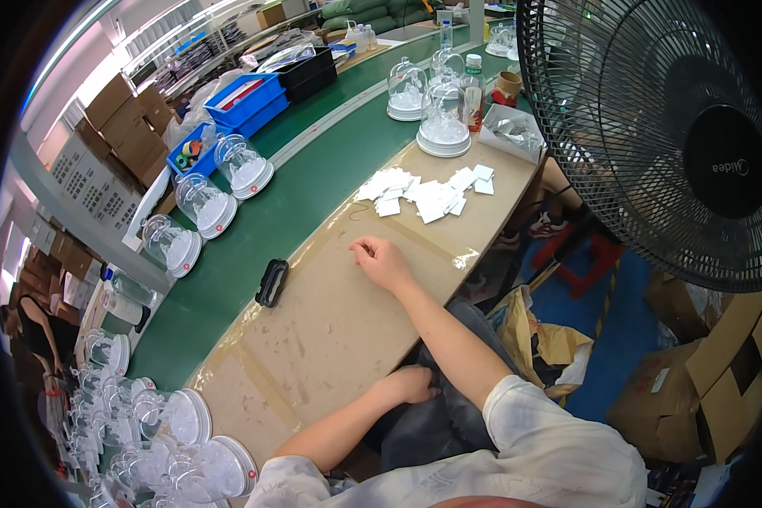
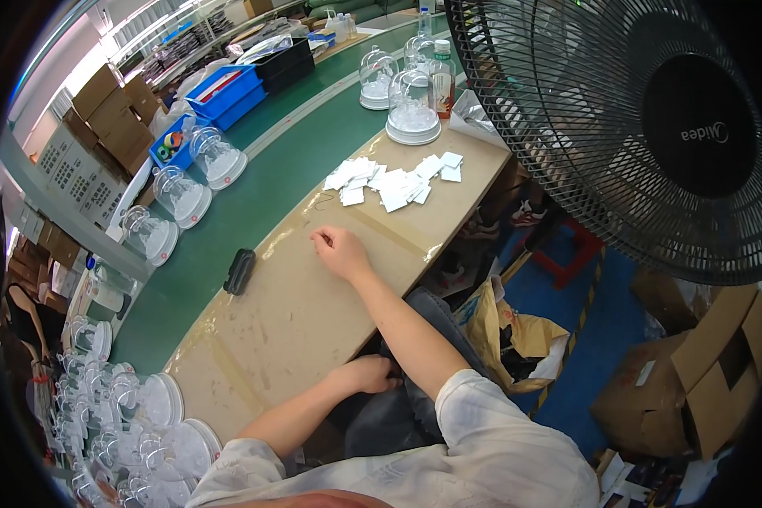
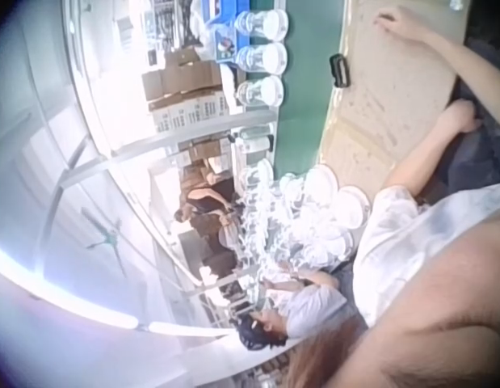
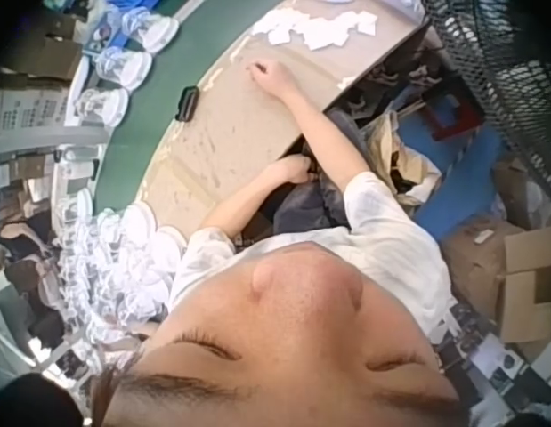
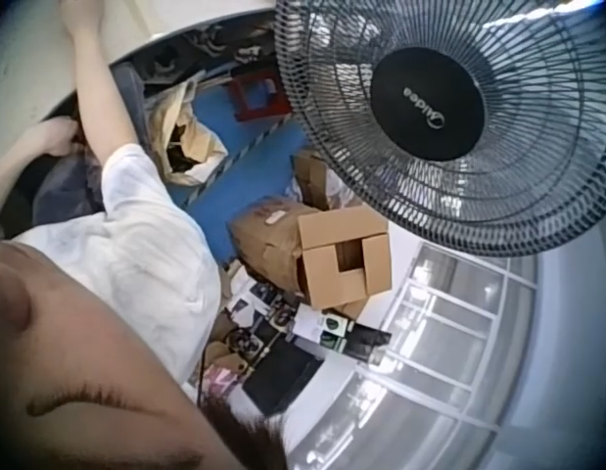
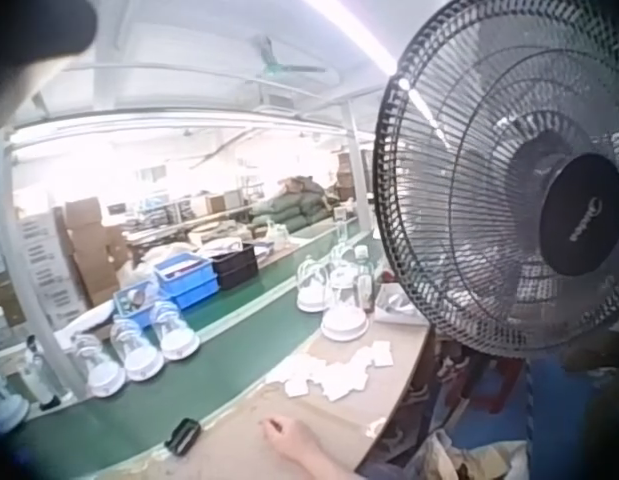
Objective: Assembling decorative light globe fixtures by inserting batteries, testing the light, and securing the battery compartment covers.
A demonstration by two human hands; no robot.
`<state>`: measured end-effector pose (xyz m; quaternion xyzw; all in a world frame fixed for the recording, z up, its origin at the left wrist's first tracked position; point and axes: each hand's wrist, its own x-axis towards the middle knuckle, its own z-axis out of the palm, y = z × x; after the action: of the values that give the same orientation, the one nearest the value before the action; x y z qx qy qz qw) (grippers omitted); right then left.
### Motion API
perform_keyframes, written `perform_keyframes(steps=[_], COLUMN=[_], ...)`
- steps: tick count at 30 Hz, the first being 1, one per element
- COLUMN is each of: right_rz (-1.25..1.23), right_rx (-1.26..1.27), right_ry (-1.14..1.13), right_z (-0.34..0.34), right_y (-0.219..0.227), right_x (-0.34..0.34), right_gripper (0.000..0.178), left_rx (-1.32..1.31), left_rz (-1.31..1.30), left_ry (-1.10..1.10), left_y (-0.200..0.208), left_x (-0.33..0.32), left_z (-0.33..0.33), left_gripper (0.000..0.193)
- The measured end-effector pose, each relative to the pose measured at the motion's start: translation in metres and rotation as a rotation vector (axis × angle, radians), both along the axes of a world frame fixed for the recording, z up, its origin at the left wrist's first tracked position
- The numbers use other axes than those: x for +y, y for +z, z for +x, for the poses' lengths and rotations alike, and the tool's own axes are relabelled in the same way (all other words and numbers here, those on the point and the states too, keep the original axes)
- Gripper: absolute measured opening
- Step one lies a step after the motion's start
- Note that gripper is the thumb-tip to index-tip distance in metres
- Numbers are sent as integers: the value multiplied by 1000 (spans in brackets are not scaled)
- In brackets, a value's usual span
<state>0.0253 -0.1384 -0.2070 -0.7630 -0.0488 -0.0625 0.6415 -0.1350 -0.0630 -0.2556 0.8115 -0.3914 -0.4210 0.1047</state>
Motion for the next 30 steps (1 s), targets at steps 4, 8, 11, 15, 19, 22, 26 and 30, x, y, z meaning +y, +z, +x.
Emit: perform_keyframes(steps=[4,8,11,15,19,22,26,30], right_rz=[118,425,229,-197,-310,-430,-543,-570], right_rx=[-27,-111,-210,-430,-376,-256,-85,-38], right_ry=[-36,-255,-451,-643,-721,-736,-720,-752], right_z=[2,9,18,26,30,33,32,29], right_y=[-4,1,5,-13,-14,-16,-16,-9], right_x=[1,-19,-52,-99,-97,-92,-90,-82], right_gripper=[20,18,13,14,23,35,53,54], left_rx=[-12,-15,-11,2,-6,-6,-20,-6], left_rz=[-17,2,-100,-116,-123,-127,-107,-117], left_ry=[0,17,62,49,49,48,58,44], left_y=[-5,-7,-3,2,-4,-5,-2,-8], left_x=[2,3,4,-2,5,4,3,4], left_z=[0,0,-1,-1,0,-1,-2,-3], left_gripper=[40,39,41,38,38,38,39,38])
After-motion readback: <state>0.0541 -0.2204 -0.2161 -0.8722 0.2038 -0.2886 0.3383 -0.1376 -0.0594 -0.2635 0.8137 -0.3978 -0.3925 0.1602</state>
